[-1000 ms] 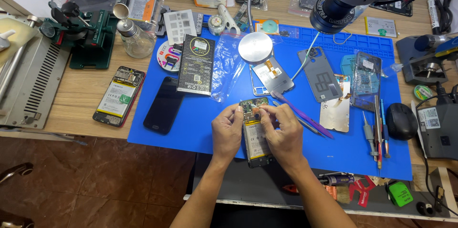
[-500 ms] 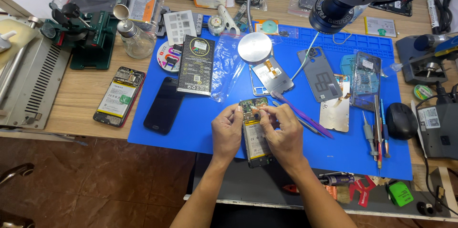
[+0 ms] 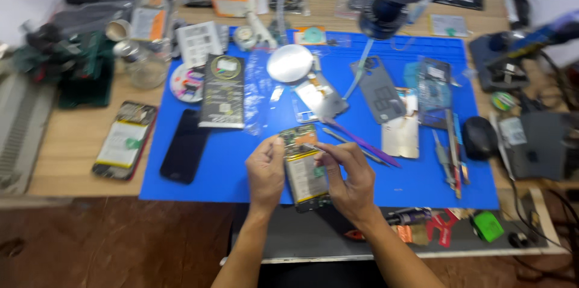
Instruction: The person disassembles a smartphone, removes the battery, and cleans the internal components using a cotton swab. They then reassemble the phone by placing the battery back and attaching the screen assembly.
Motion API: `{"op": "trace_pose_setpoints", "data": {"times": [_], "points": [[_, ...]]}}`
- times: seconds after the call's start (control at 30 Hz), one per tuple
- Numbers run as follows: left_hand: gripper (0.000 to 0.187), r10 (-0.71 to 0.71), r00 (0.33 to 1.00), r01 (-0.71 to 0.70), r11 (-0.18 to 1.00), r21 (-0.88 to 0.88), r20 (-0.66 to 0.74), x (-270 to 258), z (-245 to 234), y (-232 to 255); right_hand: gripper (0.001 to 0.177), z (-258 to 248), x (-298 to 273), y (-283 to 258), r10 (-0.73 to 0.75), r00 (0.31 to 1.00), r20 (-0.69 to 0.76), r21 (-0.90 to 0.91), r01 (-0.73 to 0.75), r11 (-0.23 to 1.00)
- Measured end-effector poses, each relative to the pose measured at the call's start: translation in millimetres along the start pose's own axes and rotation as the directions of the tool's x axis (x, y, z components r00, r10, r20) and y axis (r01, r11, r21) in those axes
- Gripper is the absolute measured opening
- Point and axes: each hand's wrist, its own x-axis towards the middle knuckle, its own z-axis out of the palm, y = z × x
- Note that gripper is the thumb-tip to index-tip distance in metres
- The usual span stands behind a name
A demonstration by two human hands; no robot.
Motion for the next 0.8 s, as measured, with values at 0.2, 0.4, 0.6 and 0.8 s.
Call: {"op": "trace_pose_setpoints", "data": {"times": [0.2,0.4,0.6,0.8], "points": [[0.028,0.018,0.998,-0.010,0.988,0.156,-0.053,-8,4,17,0.029,-57,-9,22,0.090,0.995,0.041,-0.064,-0.088,0.994],[0.028,0.030,0.997,-0.040,0.990,-0.137,-0.074,2,0,-27,0.037,-140,-10,31,0.331,0.934,-0.138,-0.168,-0.351,0.921],[0.037,0.106,0.980,-0.123,0.988,-0.090,-0.169,5,0,-39,0.016,-239,13,27,0.354,0.846,-0.399,-0.072,-0.414,0.907],[0.041,-0.084,0.990,0.099,0.986,0.132,-0.116,-6,10,-3,0.007,-320,48,59,-0.078,0.857,-0.510,-0.488,-0.213,0.846]]}}
